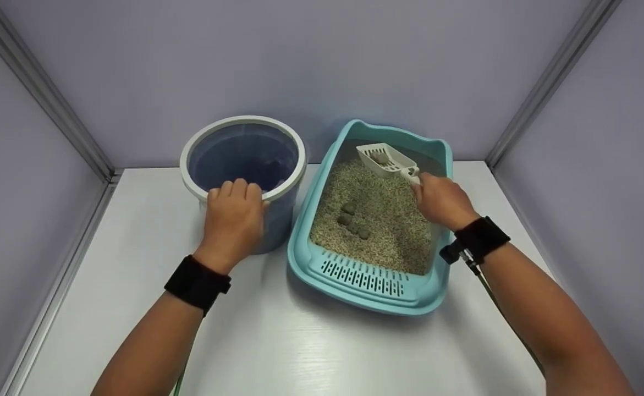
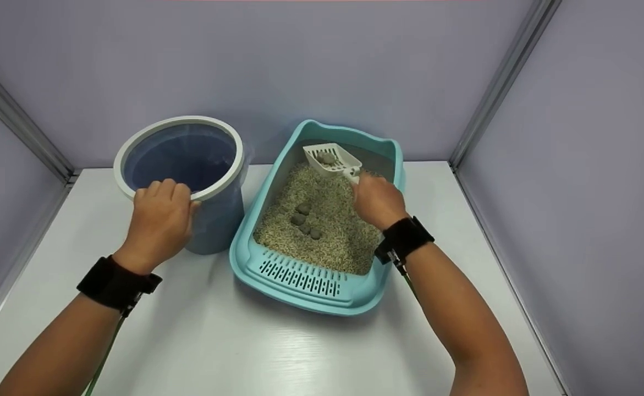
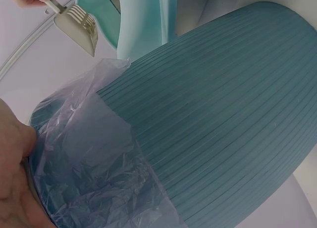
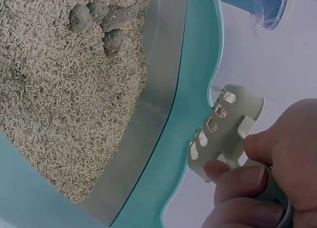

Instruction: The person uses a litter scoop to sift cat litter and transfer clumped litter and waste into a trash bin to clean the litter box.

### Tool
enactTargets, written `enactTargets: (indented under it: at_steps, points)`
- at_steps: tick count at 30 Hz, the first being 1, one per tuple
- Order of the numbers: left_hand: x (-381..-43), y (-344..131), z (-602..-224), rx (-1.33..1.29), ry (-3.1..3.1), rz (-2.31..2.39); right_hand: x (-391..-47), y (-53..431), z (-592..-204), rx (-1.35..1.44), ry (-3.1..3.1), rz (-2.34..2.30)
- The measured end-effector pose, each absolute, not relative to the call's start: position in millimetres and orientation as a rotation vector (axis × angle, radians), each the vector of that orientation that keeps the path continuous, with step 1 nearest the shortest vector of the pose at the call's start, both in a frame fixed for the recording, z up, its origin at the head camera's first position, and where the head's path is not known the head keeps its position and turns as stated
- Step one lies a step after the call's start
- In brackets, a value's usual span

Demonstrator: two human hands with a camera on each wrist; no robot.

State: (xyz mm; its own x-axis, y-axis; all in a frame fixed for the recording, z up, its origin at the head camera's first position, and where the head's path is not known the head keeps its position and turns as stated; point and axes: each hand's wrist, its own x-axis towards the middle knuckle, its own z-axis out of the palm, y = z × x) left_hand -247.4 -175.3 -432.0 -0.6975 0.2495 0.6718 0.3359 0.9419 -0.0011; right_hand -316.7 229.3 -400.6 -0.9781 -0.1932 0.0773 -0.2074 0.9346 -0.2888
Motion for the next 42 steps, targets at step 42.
enactTargets:
  at_steps: [42]
  points:
    - [-249,-175,-434,-0.412,-2.340,-0.136,-314,226,-410,0.354,-3.051,0.559]
